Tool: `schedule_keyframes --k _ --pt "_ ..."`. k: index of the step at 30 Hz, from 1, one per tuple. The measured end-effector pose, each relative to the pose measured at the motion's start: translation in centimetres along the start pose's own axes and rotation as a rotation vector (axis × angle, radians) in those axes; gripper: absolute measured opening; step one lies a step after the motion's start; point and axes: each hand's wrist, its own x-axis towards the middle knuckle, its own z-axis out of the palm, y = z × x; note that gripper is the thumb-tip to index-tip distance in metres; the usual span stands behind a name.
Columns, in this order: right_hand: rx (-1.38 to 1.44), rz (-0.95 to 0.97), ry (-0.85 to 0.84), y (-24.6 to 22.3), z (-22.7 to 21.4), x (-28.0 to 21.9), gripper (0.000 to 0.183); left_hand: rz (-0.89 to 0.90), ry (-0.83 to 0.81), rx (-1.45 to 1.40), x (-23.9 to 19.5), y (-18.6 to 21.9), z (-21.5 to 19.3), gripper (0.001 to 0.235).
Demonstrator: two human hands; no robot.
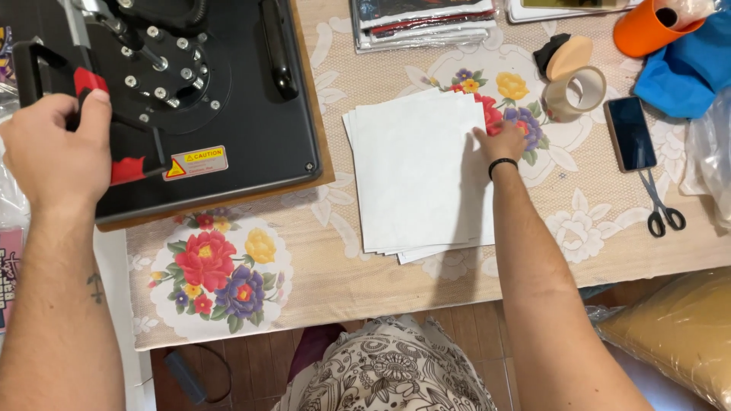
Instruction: Operating a manual heat press machine to transfer designs onto sheets, involving alignment of materials and engagement of the press lever.
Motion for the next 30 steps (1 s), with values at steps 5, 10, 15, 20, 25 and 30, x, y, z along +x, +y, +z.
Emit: schedule_keyframes --k 5,10,15,20,25,30 --pt "-0.031 -0.063 0.313 -0.1 -5.4 2.2 0.061 -0.022 -0.051 -0.057 0.1 -0.2 0.1 0.072" --pt "-0.235 -0.222 0.451 4.8 -6.4 8.4 0.062 -0.07 -0.077 -0.245 0.0 -2.1 1.2 0.055" --pt "-0.408 -0.253 0.504 6.9 -5.0 11.2 0.009 -0.08 -0.077 -0.224 -0.5 -1.9 1.0 0.052" --pt "-0.095 -0.616 0.737 -4.8 -2.8 10.0 0.012 -0.04 -0.065 -0.211 -0.7 -0.4 0.2 0.051" --pt "-0.026 -1.027 0.668 -22.7 2.7 11.3 0.003 -0.094 -0.044 0.147 -1.4 -0.1 -0.5 0.046" --pt "-0.286 -0.909 0.468 -29.7 8.6 13.1 0.022 -0.192 -0.07 0.126 -1.0 2.3 -1.4 0.05"
